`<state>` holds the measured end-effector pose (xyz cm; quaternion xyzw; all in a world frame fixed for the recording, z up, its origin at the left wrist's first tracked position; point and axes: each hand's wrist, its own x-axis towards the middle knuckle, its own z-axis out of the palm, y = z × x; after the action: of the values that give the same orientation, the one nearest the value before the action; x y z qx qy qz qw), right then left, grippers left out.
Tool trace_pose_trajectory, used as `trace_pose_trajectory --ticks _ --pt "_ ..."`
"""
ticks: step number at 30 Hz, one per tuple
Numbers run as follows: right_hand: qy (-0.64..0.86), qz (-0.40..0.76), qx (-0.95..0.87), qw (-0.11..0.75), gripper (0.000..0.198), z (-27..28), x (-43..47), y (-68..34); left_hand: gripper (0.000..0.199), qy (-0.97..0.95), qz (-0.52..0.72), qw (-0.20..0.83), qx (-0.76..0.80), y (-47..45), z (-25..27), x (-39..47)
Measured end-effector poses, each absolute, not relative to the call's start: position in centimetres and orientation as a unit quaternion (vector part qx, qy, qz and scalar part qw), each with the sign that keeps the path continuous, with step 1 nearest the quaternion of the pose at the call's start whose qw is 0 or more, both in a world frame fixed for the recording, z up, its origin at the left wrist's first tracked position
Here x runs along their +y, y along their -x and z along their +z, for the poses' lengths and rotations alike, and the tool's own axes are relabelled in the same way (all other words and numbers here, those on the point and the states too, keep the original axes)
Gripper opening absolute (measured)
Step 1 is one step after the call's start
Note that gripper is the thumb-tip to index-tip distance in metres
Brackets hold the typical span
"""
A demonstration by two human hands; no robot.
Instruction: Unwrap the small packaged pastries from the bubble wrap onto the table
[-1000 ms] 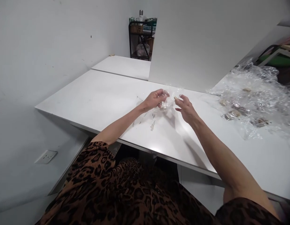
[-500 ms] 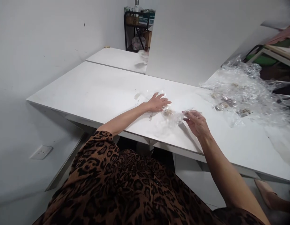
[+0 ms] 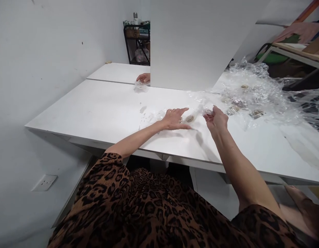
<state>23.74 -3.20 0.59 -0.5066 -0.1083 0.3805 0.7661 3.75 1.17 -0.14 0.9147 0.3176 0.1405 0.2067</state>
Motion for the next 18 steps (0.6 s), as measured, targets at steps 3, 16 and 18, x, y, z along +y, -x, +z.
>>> trace_pose_trajectory --ticks 3,16,18 --pt "0.500 0.367 -0.202 0.758 0.030 2.5 -2.9 -21.8 0.084 -0.871 0.246 0.265 0.333 -6.1 0.4 0.6" --pt "0.495 0.296 -0.495 0.651 0.068 7.3 0.8 -23.9 0.055 -0.681 0.468 0.435 0.357 -5.6 6.4 6.4" --pt "0.520 0.341 -0.535 0.572 0.094 5.5 0.1 -22.0 0.055 -0.671 0.480 0.411 0.388 -5.5 6.6 6.5"
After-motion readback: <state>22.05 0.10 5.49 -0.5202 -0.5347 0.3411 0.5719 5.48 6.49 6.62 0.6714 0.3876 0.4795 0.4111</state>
